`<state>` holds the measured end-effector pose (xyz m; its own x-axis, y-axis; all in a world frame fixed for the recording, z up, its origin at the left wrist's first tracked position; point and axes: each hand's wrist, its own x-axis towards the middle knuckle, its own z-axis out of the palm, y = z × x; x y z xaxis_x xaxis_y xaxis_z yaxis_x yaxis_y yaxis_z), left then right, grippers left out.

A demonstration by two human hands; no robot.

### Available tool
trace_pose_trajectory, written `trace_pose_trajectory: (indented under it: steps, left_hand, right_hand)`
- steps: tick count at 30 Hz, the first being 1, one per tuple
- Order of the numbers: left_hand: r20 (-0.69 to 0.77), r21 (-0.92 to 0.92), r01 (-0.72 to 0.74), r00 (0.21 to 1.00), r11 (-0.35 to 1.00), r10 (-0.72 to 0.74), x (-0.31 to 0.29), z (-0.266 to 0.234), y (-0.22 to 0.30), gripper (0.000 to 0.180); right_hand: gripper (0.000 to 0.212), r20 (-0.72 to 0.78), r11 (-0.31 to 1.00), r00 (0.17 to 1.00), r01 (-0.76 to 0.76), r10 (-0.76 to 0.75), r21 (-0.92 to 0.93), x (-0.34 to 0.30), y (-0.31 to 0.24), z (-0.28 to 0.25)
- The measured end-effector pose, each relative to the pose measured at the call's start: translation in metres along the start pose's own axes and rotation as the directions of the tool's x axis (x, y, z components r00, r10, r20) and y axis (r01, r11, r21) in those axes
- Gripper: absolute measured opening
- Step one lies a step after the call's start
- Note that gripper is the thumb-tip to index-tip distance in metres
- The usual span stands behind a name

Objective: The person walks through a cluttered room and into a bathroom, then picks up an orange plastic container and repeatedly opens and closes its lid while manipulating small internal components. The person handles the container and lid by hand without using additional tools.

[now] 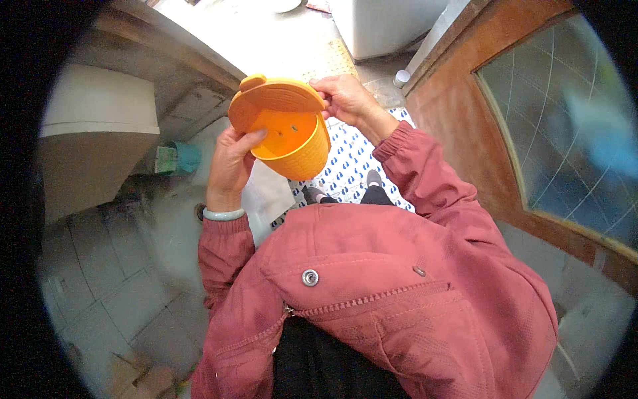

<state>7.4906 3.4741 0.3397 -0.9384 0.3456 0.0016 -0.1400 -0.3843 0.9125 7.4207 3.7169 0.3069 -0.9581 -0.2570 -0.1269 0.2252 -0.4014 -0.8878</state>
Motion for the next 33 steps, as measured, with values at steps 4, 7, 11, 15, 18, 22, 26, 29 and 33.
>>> trace_pose_trajectory:
  steps: [4,7,11,15,18,22,26,29,33]
  left_hand:
    - [-0.046,-0.055,-0.043,0.998,0.998,0.04,-0.029,0.022,-0.017,0.028]
    - [-0.063,-0.097,-0.079,0.995,0.992,0.073,-0.037,0.009,-0.011,0.028]
    - [-0.084,-0.12,-0.079,0.994,0.99,0.069,-0.041,-0.017,0.003,0.028]
    - [-0.116,-0.128,-0.065,0.992,0.99,0.05,-0.059,-0.024,0.004,0.028]
    - [-0.146,-0.096,-0.059,0.988,0.994,0.045,-0.064,-0.022,0.003,0.029]
    - [-0.144,-0.1,-0.059,0.989,0.993,0.044,-0.064,-0.019,0.001,0.03]
    - [-0.146,-0.127,-0.04,0.989,0.991,0.021,-0.064,-0.016,-0.001,0.03]
    - [-0.138,-0.124,-0.034,0.99,0.992,0.017,-0.063,-0.017,-0.002,0.031]
    - [-0.161,-0.126,-0.02,0.987,0.992,-0.001,-0.065,-0.017,-0.004,0.03]
  right_hand:
    - [0.016,0.102,0.992,0.988,-0.122,0.119,0.032,-0.024,0.006,0.002]
    - [0.015,0.236,0.969,0.946,-0.242,0.223,0.056,-0.027,-0.01,0.01]
    - [0.015,0.182,0.937,0.929,-0.34,0.321,0.084,-0.017,-0.011,0.029]
    - [0.013,0.37,0.915,0.869,-0.39,0.329,0.104,-0.009,0.015,0.042]
    - [0.01,0.312,0.912,0.885,-0.395,0.346,0.109,-0.008,0.027,0.051]
    - [0.008,0.153,0.914,0.919,-0.383,0.362,0.135,-0.01,0.034,0.064]
    - [0.012,0.146,0.922,0.924,-0.371,0.354,0.11,-0.016,0.036,0.061]
    - [0.019,0.408,0.882,0.812,-0.469,0.418,0.031,-0.016,0.031,0.039]
    - [0.024,0.486,0.907,0.79,-0.422,0.373,-0.01,-0.018,0.026,0.02]
